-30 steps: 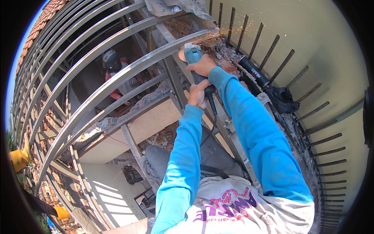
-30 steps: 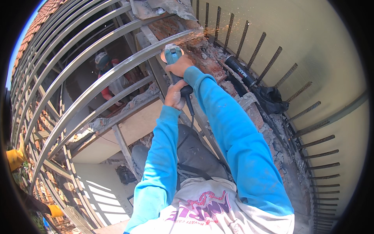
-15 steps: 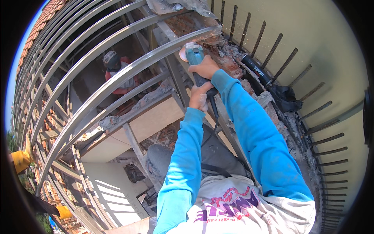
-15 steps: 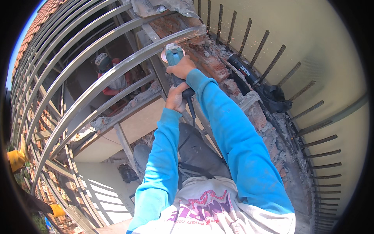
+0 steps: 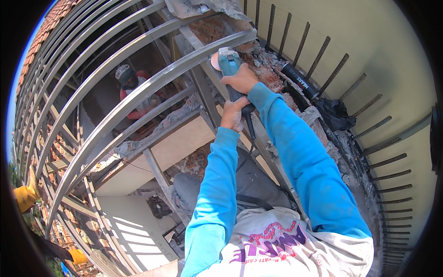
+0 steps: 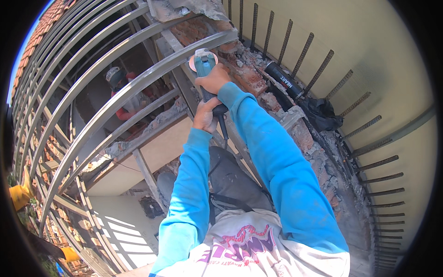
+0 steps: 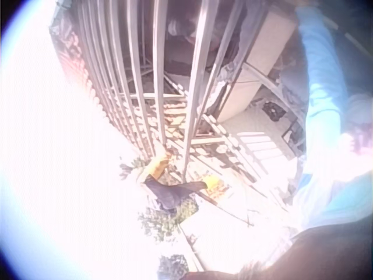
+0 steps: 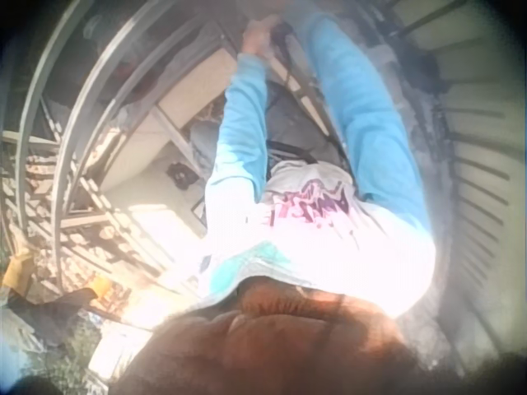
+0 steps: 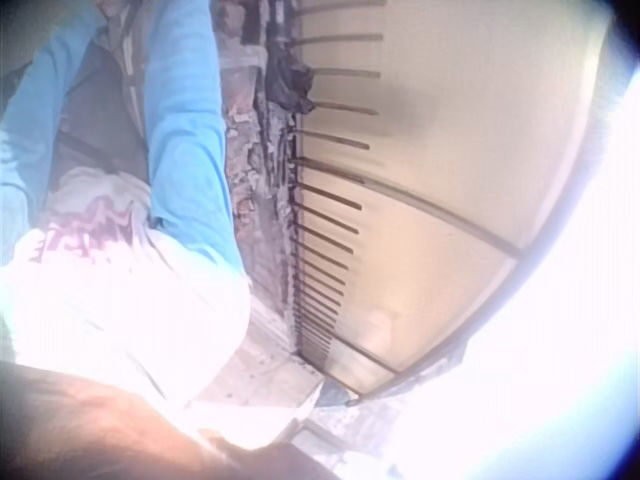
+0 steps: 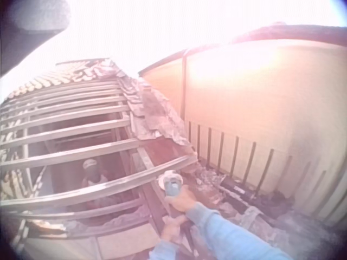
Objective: The person removes a metal nut and a disc from an angle grinder, places a different disc onto the tool, and tightens the nut before using the grinder on a metal beam.
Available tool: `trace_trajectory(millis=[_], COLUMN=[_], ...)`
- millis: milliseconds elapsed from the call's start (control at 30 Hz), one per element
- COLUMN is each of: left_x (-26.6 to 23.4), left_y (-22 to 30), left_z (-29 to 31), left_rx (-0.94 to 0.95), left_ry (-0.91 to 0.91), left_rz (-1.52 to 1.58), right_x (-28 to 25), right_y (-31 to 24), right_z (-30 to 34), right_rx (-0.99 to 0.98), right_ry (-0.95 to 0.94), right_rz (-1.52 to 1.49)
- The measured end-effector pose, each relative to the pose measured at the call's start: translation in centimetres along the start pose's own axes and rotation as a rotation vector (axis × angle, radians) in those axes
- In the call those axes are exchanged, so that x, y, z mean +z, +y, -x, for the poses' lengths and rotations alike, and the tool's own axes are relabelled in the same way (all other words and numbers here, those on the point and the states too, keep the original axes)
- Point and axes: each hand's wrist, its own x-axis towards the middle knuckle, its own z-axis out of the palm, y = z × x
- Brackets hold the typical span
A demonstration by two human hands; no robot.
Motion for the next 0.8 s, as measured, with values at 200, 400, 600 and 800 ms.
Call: trace_trajectory(millis=[200,400,600,800], left_x=[-1.5,-1.9,-1.8,-1.8], left_y=[0.3,0.4,0.7,0.9], left_z=[-0.7,-0.6,-0.3,-0.4], left_rx=[-0.024,-0.022,-0.045,-0.051], left_ry=[-0.024,-0.055,-0.051,-0.062], left_rz=[-0.033,-0.024,-0.019,-0.046], right_x=[1.1,1.4,1.5,1.6], right_y=[-0.4,-0.5,-0.7,-0.6], right_z=[-0.8,-0.8,-0.7,-1.0], right_rx=[0.038,0.064,0.064,0.086], right_ry=[-0.029,-0.031,-0.027,-0.003], right_rz=[-0.017,-0.009,-0.029,0.003])
